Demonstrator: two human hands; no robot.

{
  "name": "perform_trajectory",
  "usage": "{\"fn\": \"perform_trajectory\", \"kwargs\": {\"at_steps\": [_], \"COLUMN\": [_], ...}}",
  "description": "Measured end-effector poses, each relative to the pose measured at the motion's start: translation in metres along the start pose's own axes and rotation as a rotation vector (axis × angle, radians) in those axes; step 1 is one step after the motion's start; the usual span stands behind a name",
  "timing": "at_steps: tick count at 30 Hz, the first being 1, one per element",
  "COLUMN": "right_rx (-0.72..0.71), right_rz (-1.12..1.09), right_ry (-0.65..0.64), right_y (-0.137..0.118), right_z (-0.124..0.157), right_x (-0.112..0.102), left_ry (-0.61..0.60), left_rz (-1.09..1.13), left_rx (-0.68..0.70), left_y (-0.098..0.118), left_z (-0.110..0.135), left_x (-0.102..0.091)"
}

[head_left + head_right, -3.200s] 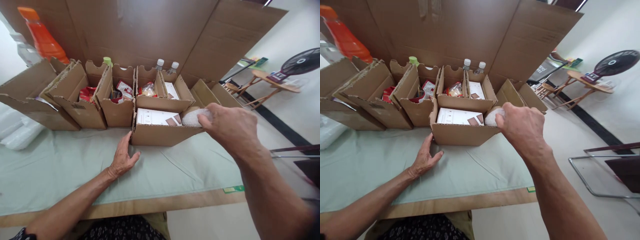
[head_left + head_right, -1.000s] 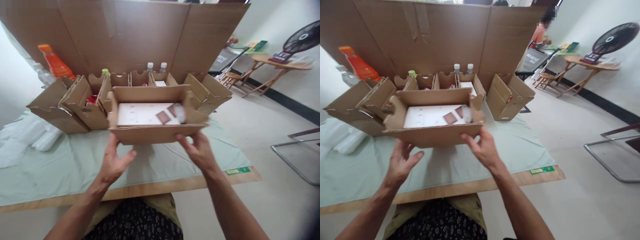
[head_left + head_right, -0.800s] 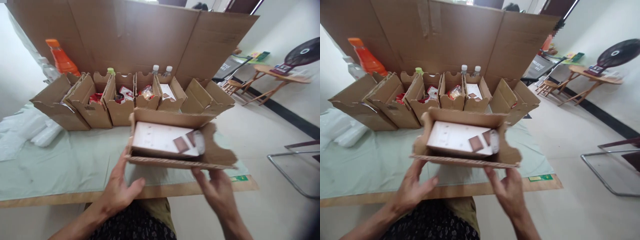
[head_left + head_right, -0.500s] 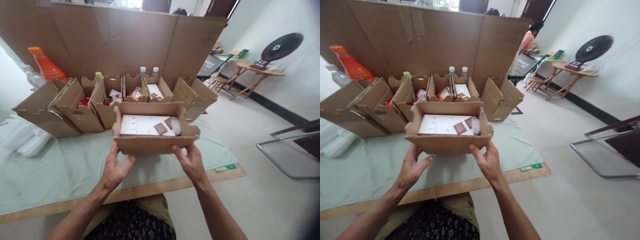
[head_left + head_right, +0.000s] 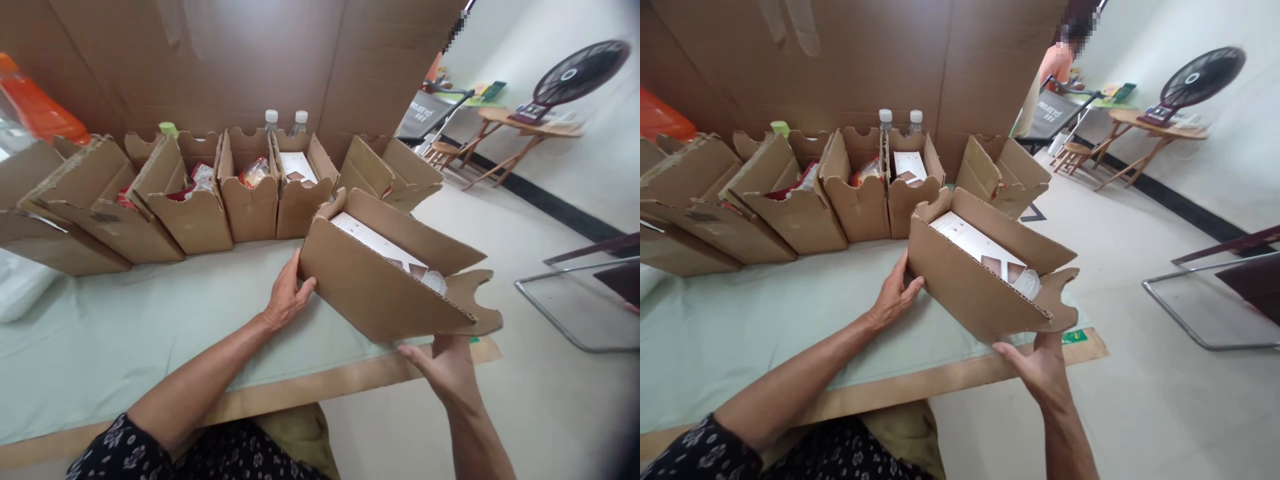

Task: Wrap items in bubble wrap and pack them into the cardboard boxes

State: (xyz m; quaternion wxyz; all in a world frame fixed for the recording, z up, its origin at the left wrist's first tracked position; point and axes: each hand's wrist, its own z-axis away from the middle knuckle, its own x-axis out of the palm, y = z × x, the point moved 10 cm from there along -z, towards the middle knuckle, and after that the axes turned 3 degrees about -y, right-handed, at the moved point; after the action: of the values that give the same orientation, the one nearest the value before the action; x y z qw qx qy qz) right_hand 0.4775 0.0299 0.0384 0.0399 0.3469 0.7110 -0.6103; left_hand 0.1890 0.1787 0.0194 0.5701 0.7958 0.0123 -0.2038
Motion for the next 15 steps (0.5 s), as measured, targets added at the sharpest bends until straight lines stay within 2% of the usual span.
{"fn": "perform_trajectory", "kwargs": {"at_steps": [3, 6, 11, 15], "right_rx": [0.002, 0.021, -0.064, -0.124], "right_rz": [-0.056, -0.050, -0.096, -0.067], "right_ry": [-0.069, -0.040, 0.131, 0.258], "right_y": [0.025, 0.032, 0.006, -0.015], "right_z": [-0.018, -0.024, -0.023, -0.016], "right_x": [0.002, 0.000, -0.002, 0.011], "left_ry": [0.034, 0.046, 0.026, 0.001], "left_rz": [-0.090, -0.158, -0.203, -0.217], "left_rx": [0.049, 0.079, 0.083, 0.037], "left_y": [-0.008, -0.011, -0.017, -0.021], "left_z": [0.008, 0.008, 0.009, 0.011], "left_x": [0.004, 0.006, 0.014, 0.017]}}
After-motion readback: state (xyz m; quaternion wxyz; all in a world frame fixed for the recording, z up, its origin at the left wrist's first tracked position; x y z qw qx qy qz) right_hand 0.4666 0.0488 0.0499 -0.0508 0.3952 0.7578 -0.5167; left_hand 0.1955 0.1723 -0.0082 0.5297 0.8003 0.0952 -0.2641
